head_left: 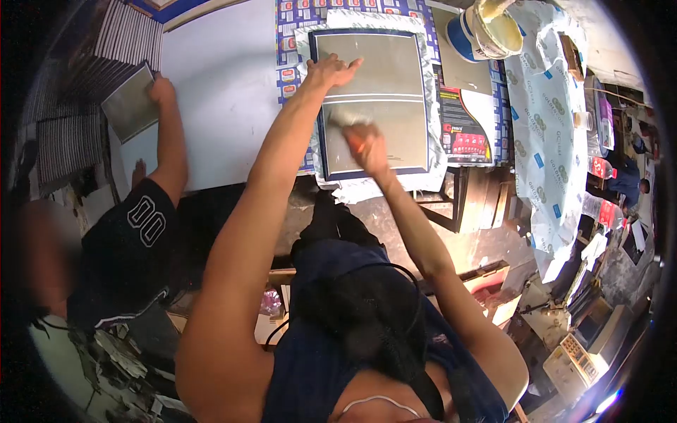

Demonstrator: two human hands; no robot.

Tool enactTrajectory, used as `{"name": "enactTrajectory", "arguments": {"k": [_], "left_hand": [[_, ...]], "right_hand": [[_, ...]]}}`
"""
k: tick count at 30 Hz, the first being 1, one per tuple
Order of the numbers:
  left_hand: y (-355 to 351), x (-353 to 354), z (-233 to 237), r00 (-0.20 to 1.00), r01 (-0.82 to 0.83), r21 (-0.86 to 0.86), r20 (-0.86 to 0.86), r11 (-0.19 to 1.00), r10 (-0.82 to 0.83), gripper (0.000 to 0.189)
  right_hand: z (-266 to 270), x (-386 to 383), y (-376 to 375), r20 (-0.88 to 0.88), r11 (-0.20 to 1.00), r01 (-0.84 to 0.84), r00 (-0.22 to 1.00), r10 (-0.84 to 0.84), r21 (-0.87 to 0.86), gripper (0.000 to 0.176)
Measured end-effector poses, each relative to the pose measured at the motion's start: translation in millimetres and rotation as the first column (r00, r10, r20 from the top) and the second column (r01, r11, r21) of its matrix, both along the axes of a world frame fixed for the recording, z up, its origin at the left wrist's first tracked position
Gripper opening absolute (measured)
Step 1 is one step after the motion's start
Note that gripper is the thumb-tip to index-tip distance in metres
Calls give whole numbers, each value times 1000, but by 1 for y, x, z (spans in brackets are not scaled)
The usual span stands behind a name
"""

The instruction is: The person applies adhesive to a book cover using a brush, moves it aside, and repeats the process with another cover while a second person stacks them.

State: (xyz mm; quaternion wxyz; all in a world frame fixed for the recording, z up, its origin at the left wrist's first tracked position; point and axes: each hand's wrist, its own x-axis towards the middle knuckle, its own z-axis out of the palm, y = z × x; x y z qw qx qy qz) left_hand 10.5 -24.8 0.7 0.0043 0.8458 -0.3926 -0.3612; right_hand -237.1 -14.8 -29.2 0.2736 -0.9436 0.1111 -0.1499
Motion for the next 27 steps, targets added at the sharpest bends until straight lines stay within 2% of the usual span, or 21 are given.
{"name": "enactTrajectory", "arguments": {"k": [2, 4, 7, 10, 11, 12, 15, 18, 19, 20, 23, 26, 27], "left_hand": [[1, -3, -3, 1000, -17, -14, -1, 1000, 17, 74], [2, -3, 1, 999, -32, -29, -8, 999, 32, 75], [3, -3, 8, 1000, -31, 8, -4, 999, 31, 77], [-1, -7, 0, 998, -51, 1, 31, 999, 51, 77], [1, -11, -5, 993, -103, -84, 51, 991, 108, 78], [1, -12, -7, 996, -79, -61, 44, 995, 81, 78], [0, -3, -3, 998, -39, -18, 45, 999, 40, 78], [3, -6, -3, 998, -50, -21, 41, 999, 51, 78], [1, -4, -6, 998, -51, -26, 39, 998, 52, 78], [1, -5, -9, 998, -54, -31, 35, 998, 55, 78], [2, -3, -6, 998, -60, -35, -12, 998, 60, 79], [6, -2, -5, 999, -32, -36, -22, 999, 31, 80], [6, 2, -4, 998, -52, -50, -28, 997, 50, 81]], "right_hand": [[16, -35, 38, -81, 980, -150, 984, 161, 131, 21], [32, -73, 63, -52, 958, -278, 958, 282, 77, 23], [58, -76, 49, -33, 978, -180, 982, 185, 104, 26], [70, -48, 26, 26, 991, -86, 996, 89, -102, 28], [74, -48, 28, -55, 991, -122, 991, 120, -48, 28], [40, -62, 39, -167, 983, -181, 969, 184, 36, 31], [54, -94, 76, -163, 965, -242, 953, 255, 97, 32], [77, -98, 67, -237, 970, -211, 943, 234, 116, 33], [74, -91, 59, -165, 981, -170, 969, 183, 88, 32], [63, -82, 46, -74, 978, -208, 975, 208, 13, 32], [77, -55, 35, -104, 999, -29, 994, 30, 14, 31], [68, -93, 50, -277, 958, -286, 921, 273, -7, 31], [77, -102, 48, -358, 946, -318, 878, 316, 56, 36]]}}
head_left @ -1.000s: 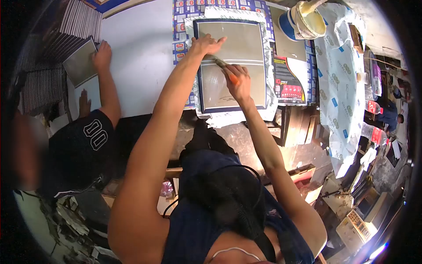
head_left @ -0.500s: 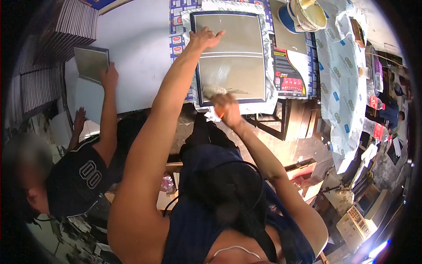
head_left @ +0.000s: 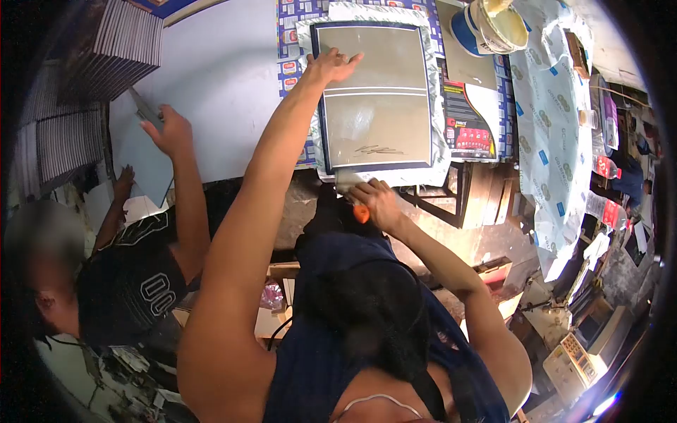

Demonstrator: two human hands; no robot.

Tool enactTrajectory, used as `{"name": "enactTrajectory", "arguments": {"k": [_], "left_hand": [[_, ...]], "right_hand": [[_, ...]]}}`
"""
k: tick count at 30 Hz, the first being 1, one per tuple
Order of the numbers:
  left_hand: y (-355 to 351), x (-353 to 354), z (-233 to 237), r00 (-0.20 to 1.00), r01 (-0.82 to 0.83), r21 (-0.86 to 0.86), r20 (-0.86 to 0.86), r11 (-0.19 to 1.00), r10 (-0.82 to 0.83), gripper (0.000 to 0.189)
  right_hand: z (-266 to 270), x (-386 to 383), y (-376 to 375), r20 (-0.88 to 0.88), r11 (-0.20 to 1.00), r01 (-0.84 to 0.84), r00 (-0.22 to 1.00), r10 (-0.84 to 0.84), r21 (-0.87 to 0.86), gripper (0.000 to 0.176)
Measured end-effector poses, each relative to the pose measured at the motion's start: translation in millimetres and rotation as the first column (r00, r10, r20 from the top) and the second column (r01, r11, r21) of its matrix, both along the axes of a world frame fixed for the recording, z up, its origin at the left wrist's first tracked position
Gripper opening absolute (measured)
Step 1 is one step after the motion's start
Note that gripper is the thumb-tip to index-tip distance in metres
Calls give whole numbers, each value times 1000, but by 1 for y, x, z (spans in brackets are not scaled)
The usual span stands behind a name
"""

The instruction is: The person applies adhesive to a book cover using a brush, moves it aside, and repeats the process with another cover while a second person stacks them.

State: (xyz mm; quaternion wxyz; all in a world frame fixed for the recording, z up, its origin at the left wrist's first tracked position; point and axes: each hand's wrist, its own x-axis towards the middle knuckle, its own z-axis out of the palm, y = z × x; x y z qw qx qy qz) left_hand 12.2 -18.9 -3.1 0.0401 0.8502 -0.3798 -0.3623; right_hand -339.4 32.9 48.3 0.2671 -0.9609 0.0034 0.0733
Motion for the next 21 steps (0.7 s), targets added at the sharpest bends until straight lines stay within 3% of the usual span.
{"name": "enactTrajectory", "arguments": {"k": [3, 4, 5, 7, 8, 10, 12, 15, 17, 19, 21], "left_hand": [[4, -2, -3, 999, -20, -9, -35, 1000, 20, 83], [2, 2, -6, 999, -5, -2, -42, 1000, 4, 84], [0, 4, -7, 999, 10, 6, -47, 1000, -10, 84], [0, 2, 4, 999, -4, 13, -47, 1000, 4, 84], [-1, 1, 1, 999, 1, 27, -33, 1000, 0, 83], [-3, -1, 2, 1000, 4, 32, -8, 999, -4, 81], [-2, -6, 8, 1000, 3, 19, 8, 1000, -4, 77], [-2, -4, 7, 1000, 8, 29, 14, 1000, -8, 77], [-2, -1, 2, 999, 12, 8, -29, 1000, -12, 79], [-3, 5, 0, 999, 12, 17, -40, 1000, -12, 80], [-8, 5, -4, 999, 30, 63, -27, 998, -28, 79]], "right_hand": [[15, 8, -22, 92, 998, 12, 996, -7, -56, 40], [-13, 18, -36, 194, 997, 51, 980, -40, -53, 42], [4, 46, -48, 194, 985, 173, 966, -171, 10, 39], [11, 96, -65, 304, 963, 271, 917, -260, 8, 32], [-4, 116, -70, 396, 955, 296, 876, -277, 13, 31], [-39, 136, -69, 368, 969, 247, 899, -237, 20, 31], [-65, 123, -51, 303, 981, 188, 933, -195, 53, 32], [-50, 54, -8, 139, 989, 100, 984, -114, 108, 32], [-30, 17, 1, 156, 992, -31, 988, 12, 119, 30], [-14, 2, -10, 83, 962, 72, 992, -97, 263, 28], [-5, 15, -41, 304, 980, 66, 945, -123, 190, 21]]}}
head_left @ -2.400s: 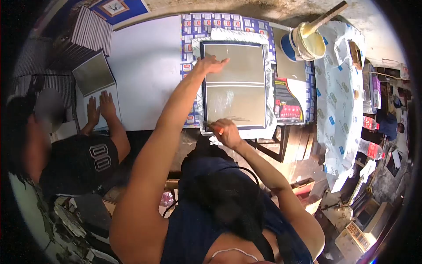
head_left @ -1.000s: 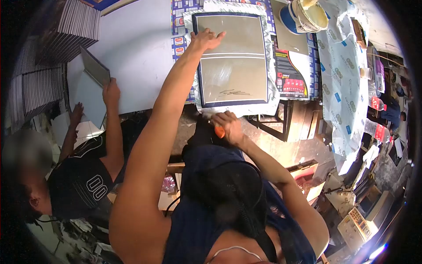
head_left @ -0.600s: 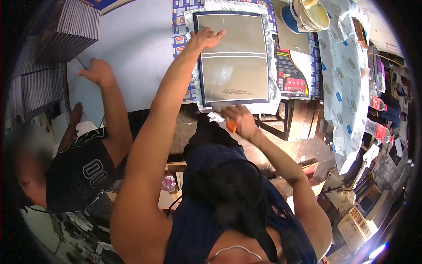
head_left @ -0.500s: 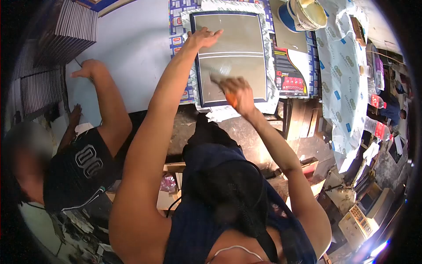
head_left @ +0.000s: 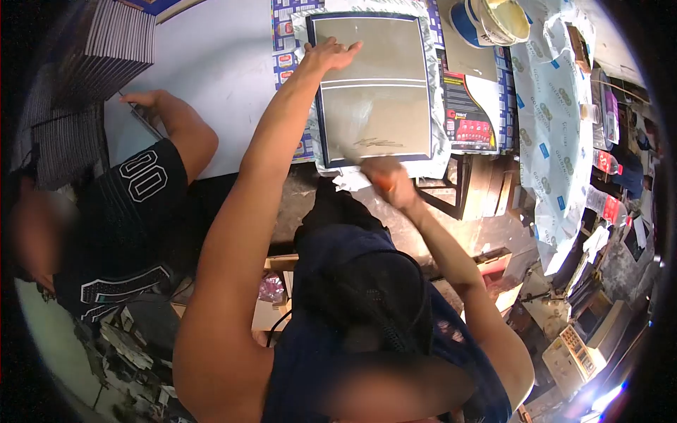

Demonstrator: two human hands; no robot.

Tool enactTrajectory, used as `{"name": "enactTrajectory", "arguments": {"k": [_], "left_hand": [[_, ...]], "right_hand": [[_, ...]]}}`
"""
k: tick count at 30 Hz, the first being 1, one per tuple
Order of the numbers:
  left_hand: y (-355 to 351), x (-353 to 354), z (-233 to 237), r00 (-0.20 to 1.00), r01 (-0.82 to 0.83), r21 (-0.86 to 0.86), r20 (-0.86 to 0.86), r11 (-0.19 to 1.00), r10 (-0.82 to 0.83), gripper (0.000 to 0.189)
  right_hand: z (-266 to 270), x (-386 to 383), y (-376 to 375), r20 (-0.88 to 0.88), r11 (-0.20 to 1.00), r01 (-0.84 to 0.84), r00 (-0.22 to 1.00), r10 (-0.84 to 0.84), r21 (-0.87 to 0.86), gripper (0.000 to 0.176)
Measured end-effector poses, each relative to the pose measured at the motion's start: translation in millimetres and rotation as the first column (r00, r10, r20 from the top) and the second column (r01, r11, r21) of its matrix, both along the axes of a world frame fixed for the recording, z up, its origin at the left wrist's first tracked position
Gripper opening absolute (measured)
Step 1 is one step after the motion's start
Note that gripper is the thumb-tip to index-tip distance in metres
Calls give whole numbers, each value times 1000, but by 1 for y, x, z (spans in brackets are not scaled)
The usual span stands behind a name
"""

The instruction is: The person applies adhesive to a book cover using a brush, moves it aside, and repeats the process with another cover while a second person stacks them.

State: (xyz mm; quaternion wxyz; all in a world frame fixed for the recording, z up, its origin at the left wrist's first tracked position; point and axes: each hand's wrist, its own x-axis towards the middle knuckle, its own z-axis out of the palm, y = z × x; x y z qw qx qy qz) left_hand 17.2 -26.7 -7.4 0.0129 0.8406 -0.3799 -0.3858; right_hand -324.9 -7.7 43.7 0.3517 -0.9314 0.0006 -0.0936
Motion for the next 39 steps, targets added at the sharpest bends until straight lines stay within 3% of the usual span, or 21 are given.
{"name": "enactTrajectory", "arguments": {"k": [4, 6, 8, 9, 11, 14, 16, 17, 21, 22, 24, 25, 28, 30, 31, 33, 34, 35, 36, 38, 39], "left_hand": [[-10, -4, 9, 1000, -11, 61, -5, 998, 11, 79], [-15, -7, 13, 999, -28, 113, -25, 993, 31, 79], [-22, -6, -2, 1000, -22, 122, 1, 992, 22, 80], [-22, -8, -10, 1000, -21, 129, 7, 991, 20, 81], [-20, -8, -9, 1000, -17, 135, -1, 991, 17, 80], [-19, -8, -10, 998, -59, 120, 23, 991, 56, 79], [-16, -13, -3, 997, -79, 144, 32, 986, 76, 79], [-20, -14, 8, 997, -77, 168, 29, 983, 73, 79], [-34, -19, -3, 998, -62, 231, 20, 971, 58, 80], [-33, -24, -2, 997, -64, 237, 58, 969, 52, 79], [-30, -30, 0, 990, -68, 245, 136, 967, 35, 80], [-29, -29, -6, 993, -70, 272, 113, 960, 41, 79], [-22, -27, -13, 982, -68, 149, 184, 987, 40, 74], [-12, -27, -8, 968, -17, 24, 250, 1000, 10, 68], [-7, -27, -2, 956, 2, -41, 293, 999, 10, 65], [29, -50, -4, 916, -19, -415, 358, 909, 183, 51], [51, -69, -9, 894, -51, -585, 334, 810, 298, 46], [74, -93, -15, 873, -67, -730, 287, 680, 395, 42], [97, -123, -17, 835, -83, -758, 301, 647, 461, 38], [139, -184, -13, 863, -213, -677, 207, 704, 460, 41], [156, -212, -7, 886, -236, -610, 184, 757, 424, 47]], "right_hand": [[-2, 65, -55, 321, 918, 296, 924, -207, -262, 21], [-47, 66, -61, 124, 954, 202, 976, -178, -222, 24], [-51, 54, -44, -11, 963, 106, 994, -112, -246, 28], [-40, 39, -28, -204, 978, 27, 976, -70, -205, 28], [-23, -1, -9, -248, 937, -157, 966, 79, -313, 27], [24, -19, -22, -508, 947, -282, 845, 168, -156, 24], [22, -8, -46, -443, 969, -200, 889, 116, -147, 26], [20, 2, -57, -211, 974, -86, 977, 41, -208, 29], [15, 66, -84, 37, 955, 195, 981, -191, -225, 30], [9, 73, -86, 13, 952, 166, 986, -169, -257, 31], [-9, 76, -87, -257, 961, -120, 965, 53, -251, 30], [-7, 66, -80, -202, 938, -180, 972, 122, -297, 23], [15, 28, -76, -588, 815, -518, 754, 291, -261, 9], [15, -5, -77, -681, 803, -546, 684, 262, -240, 16], [24, -22, -83, -622, 887, -412, 755, 207, -206, 18], [44, -50, -95, -494, 992, -128, 863, 105, -13, 18], [53, -61, -97, -437, 989, 24, 899, 43, 146, 18], [62, -69, -96, -198, 978, 75, 979, -36, 194, 23], [54, -82, -94, -260, 923, 306, 934, -244, 234, 25], [25, -104, -86, -395, 650, 712, 695, -601, 265, 28], [22, -96, -78, -355, 564, 749, 662, -660, 347, 28]]}}
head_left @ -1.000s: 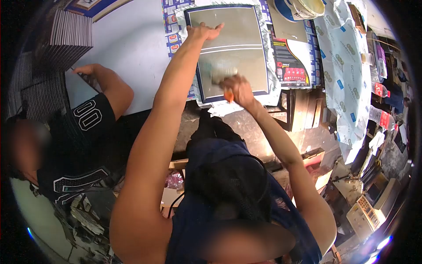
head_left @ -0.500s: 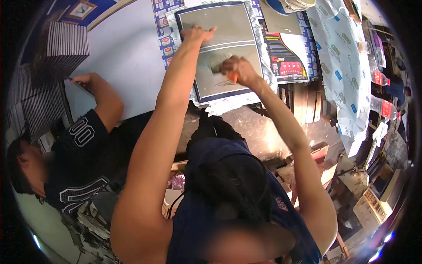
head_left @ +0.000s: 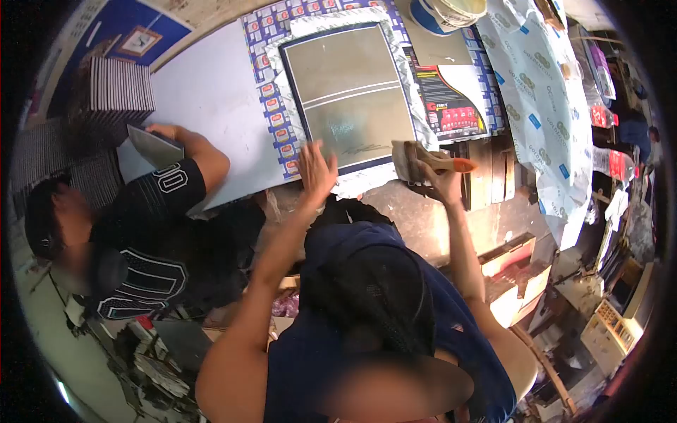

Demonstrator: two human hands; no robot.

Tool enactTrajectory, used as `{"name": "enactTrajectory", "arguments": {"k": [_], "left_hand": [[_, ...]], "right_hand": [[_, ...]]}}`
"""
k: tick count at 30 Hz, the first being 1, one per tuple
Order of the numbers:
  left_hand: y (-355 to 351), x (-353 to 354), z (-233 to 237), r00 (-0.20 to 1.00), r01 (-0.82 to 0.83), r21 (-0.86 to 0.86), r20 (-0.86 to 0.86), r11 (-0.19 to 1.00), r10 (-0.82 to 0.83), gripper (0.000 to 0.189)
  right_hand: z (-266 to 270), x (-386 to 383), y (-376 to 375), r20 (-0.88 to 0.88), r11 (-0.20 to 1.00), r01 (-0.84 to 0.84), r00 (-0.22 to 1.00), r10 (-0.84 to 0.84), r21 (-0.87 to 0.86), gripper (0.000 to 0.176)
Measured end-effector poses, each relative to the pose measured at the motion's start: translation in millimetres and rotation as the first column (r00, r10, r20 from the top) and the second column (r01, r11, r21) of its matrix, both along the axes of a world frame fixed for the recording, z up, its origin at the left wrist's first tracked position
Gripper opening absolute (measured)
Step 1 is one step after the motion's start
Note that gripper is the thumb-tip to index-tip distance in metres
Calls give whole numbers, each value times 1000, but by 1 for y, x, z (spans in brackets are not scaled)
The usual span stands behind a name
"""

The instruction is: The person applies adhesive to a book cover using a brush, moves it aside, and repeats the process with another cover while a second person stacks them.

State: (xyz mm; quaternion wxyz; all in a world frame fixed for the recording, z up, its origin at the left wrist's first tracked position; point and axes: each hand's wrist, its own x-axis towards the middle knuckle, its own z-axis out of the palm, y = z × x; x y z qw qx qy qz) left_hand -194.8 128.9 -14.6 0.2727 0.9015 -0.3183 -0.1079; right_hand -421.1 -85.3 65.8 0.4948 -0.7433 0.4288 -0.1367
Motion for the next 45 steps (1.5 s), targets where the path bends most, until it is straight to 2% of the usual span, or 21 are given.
{"name": "enactTrajectory", "arguments": {"k": [3, 8, 11, 15, 18, 22, 23, 25, 27, 28, 29, 30, 33, 35, 36, 37, 39, 40, 43, 44, 45], "left_hand": [[21, -56, 8, 997, 67, 256, -53, 964, -55, 65], [11, -68, 22, 982, 172, 460, -153, 871, -113, 72], [10, -65, 25, 977, 205, 481, -159, 852, -145, 73], [11, -67, 24, 975, 217, 506, -153, 835, -160, 76], [7, -67, 27, 973, 226, 521, -168, 823, -161, 78], [10, -69, 21, 972, 234, 539, -145, 809, -184, 78], [10, -68, 20, 973, 231, 551, -131, 802, -190, 77], [8, -66, 28, 965, 261, 530, -163, 807, -205, 79], [7, -67, 32, 965, 264, 548, -152, 794, -215, 79], [7, -66, 36, 963, 269, 544, -143, 795, -228, 78], [7, -65, 37, 962, 271, 546, -151, 792, -225, 78], [6, -64, 37, 961, 275, 547, -162, 790, -222, 78], [13, -64, 35, 958, 286, 531, -154, 797, -241, 76], [14, -65, 32, 959, 283, 507, -137, 814, -249, 75], [12, -66, 31, 963, 271, 504, -137, 820, -234, 75], [12, -67, 30, 965, 261, 504, -138, 823, -222, 74], [11, -68, 31, 962, 273, 519, -153, 810, -227, 73], [11, -67, 32, 956, 293, 532, -165, 794, -243, 72], [13, -66, 34, 953, 302, 543, -165, 783, -253, 72], [12, -65, 34, 955, 296, 537, -158, 790, -250, 71], [12, -65, 32, 956, 293, 540, -149, 789, -253, 72]], "right_hand": [[-23, 40, 39, 80, 982, 46, 996, -32, -184, 22], [-67, 86, 89, 157, 988, -115, 979, 130, -100, 21], [-91, 49, 51, 87, 992, 45, 996, -35, -118, 23], [-72, -5, -5, -80, 829, 151, 970, -229, -538, 25], [-50, -4, -14, -19, 815, 320, 927, -375, -483, 22], [-26, 58, 43, 232, 975, 175, 963, -140, -138, 14], [-48, 75, 58, 268, 969, 128, 961, -68, -211, 15], [-56, 97, 71, 118, 948, -112, 981, 152, -298, 13], [-127, 73, 49, 213, 939, -43, 969, 122, -343, 15], [-87, 69, 34, -42, 993, 109, 993, -111, -45, 19], [-83, 48, 14, 62, 962, 106, 994, -94, -251, 25], [-73, 37, -2, -28, 907, 187, 977, -213, -377, 32], [-37, 25, -30, -59, 774, 228, 944, -323, -591, 33], [-43, 34, -20, -111, 835, 266, 926, -360, -482, 30], [-78, 42, -8, 110, 911, 274, 962, -252, -309, 23], [-17, 69, 18, 186, 958, 250, 957, -222, -143, 17], [-47, 105, 67, 298, 964, 183, 947, -121, -192, 16], [-56, 119, 90, 208, 993, 82, 976, -63, -85, 17], [-96, 117, 98, -45, 977, -94, 995, 87, -190, 24], [-104, 101, 86, 1, 985, 91, 996, -92, -149, 28], [-98, 82, 66, -115, 995, 94, 989, -96, -28, 31]]}}
